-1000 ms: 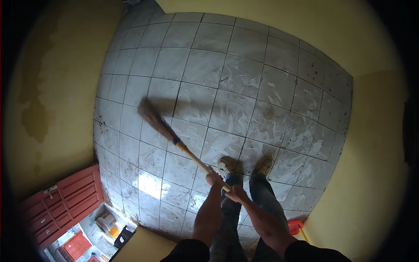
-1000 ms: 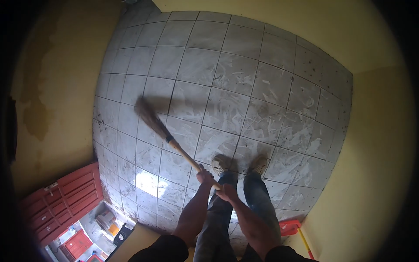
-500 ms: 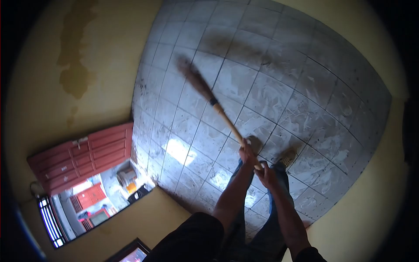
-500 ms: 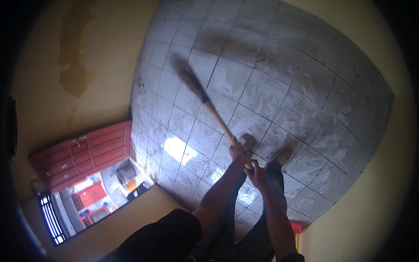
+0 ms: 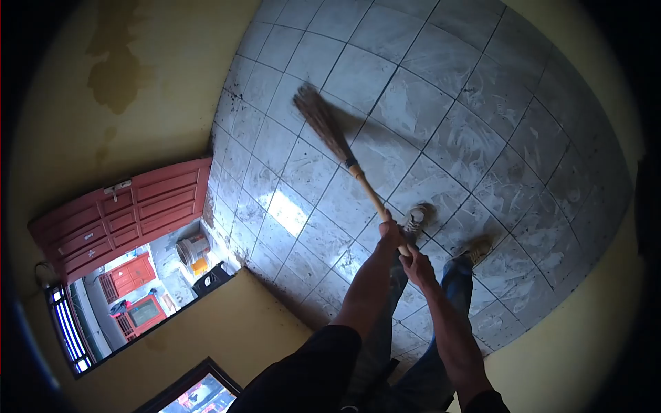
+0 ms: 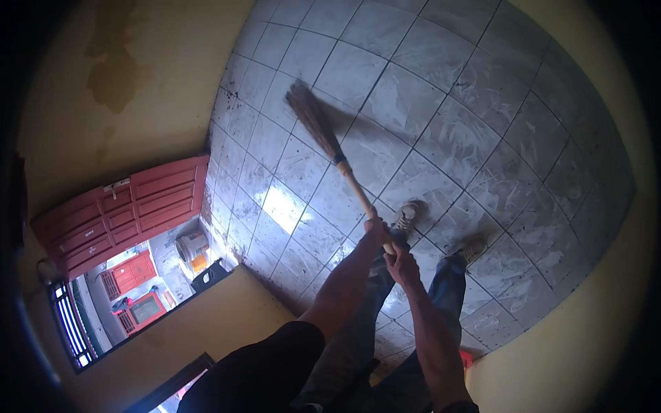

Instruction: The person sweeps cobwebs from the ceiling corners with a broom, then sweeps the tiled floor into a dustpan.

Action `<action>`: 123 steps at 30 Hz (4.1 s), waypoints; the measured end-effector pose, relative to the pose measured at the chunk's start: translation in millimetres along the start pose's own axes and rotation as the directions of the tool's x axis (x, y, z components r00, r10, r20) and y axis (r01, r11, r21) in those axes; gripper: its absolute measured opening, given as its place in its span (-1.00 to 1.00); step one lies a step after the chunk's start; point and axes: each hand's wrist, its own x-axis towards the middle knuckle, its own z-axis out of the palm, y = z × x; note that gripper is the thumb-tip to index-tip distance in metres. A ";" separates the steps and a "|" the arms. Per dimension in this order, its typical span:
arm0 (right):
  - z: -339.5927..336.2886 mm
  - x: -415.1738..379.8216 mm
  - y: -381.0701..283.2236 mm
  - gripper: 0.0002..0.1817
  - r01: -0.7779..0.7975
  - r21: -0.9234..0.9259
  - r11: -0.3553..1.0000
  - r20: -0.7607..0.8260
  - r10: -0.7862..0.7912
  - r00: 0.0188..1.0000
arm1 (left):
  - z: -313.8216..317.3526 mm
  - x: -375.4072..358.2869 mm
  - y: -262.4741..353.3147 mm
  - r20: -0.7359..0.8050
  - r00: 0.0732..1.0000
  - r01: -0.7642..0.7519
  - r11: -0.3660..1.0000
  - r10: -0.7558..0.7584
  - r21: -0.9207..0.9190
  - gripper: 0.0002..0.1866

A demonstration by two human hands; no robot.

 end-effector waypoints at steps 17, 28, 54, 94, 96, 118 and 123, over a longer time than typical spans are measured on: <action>-96.9 -75.6 -15.8 -0.57 -0.125 0.656 0.744 0.006 0.160 0.987 | 39.8 -154.2 -5.6 0.523 0.666 -0.726 0.625 0.532 0.288 -0.65; -124.1 33.7 51.9 -0.46 -0.044 0.994 0.100 -0.020 0.566 0.824 | 255.6 -149.7 -79.6 0.917 0.372 -0.837 -0.374 0.145 0.399 -0.33; -285.6 86.3 -70.1 -0.44 0.483 0.857 -0.182 -0.141 0.818 0.558 | 383.3 -297.7 -32.6 0.920 0.074 -0.879 -0.461 -0.385 -0.123 -0.17; -401.6 -6.3 132.6 -0.39 0.368 0.919 -0.138 -0.026 0.912 0.409 | 477.2 -352.9 -266.4 0.765 0.337 -0.887 -0.457 -0.549 0.063 -0.08; -428.8 4.5 111.4 -0.45 0.491 0.829 -0.267 0.025 0.895 0.445 | 491.9 -377.2 -256.4 0.722 0.333 -0.869 -0.495 -0.606 -0.014 -0.07; -586.5 38.5 158.5 -0.41 0.651 0.647 -0.398 0.033 0.867 0.497 | 644.9 -445.5 -296.6 0.676 0.299 -0.855 -0.503 -0.673 -0.123 0.01; -555.1 1.1 102.0 -0.41 0.647 0.678 -0.349 0.078 0.909 0.408 | 576.1 -455.8 -271.9 0.596 0.337 -0.836 -0.523 -0.729 -0.167 -0.01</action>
